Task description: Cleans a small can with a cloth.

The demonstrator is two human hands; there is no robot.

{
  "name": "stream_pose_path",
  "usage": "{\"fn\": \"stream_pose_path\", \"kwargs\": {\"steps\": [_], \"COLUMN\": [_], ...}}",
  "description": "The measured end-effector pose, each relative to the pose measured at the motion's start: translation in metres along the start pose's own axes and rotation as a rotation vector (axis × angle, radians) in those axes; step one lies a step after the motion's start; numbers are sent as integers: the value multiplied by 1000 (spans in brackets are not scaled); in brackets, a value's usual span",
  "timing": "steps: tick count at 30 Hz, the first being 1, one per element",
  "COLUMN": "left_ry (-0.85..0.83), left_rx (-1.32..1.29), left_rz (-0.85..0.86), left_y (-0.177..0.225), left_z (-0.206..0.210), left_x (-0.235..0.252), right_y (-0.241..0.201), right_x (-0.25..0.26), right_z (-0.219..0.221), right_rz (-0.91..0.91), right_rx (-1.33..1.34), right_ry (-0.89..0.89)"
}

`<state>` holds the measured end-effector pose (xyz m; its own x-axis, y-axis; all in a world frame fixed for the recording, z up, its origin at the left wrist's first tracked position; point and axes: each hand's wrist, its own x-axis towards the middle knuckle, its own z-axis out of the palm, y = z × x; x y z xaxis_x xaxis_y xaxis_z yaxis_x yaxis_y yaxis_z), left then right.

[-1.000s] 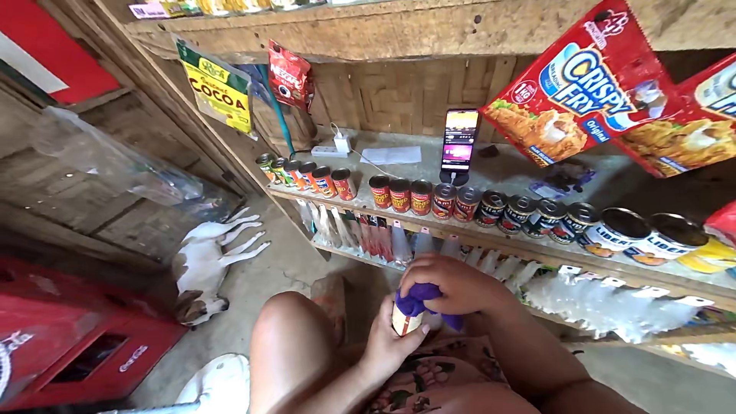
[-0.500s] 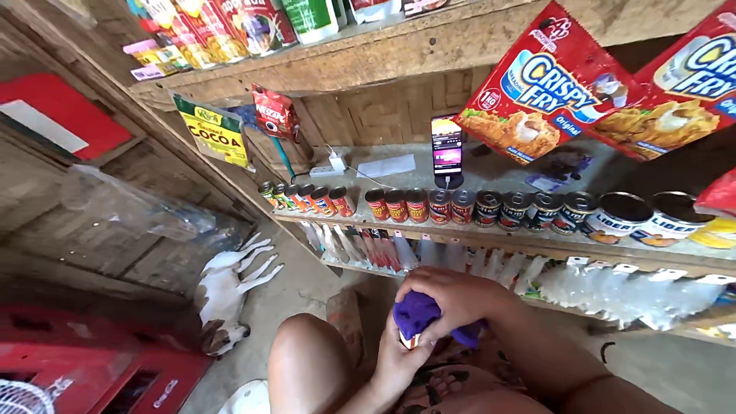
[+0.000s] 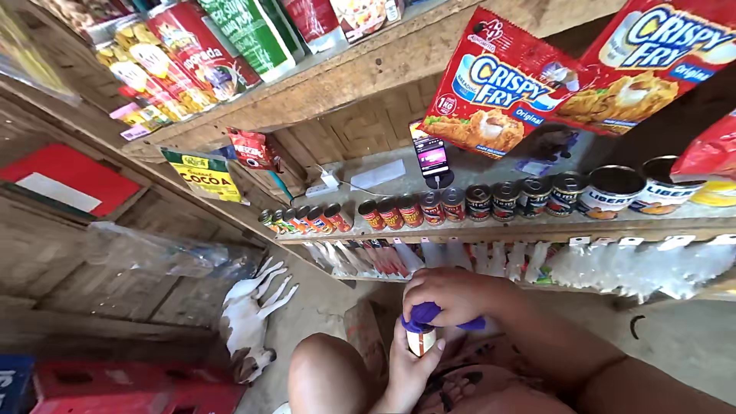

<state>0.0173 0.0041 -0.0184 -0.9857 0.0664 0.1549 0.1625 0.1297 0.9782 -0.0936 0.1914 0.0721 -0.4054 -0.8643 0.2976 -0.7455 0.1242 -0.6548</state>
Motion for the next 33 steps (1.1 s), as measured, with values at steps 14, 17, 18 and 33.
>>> {"fn": "stream_pose_path", "kwargs": {"steps": [14, 17, 18, 33], "left_ry": [-1, 48, 66, 32], "left_rx": [119, 118, 118, 24], "left_rz": [-19, 22, 40, 35], "left_y": [3, 7, 8, 6], "left_z": [-1, -2, -2, -1], "left_x": [0, 2, 2, 1], "right_y": [-1, -2, -1, -13], "right_x": [5, 3, 2, -4], "right_z": [2, -3, -4, -1], "right_rz": [160, 202, 181, -126], "right_rx": [-147, -182, -184, -81], "right_ry": [-10, -21, -16, -80]}}
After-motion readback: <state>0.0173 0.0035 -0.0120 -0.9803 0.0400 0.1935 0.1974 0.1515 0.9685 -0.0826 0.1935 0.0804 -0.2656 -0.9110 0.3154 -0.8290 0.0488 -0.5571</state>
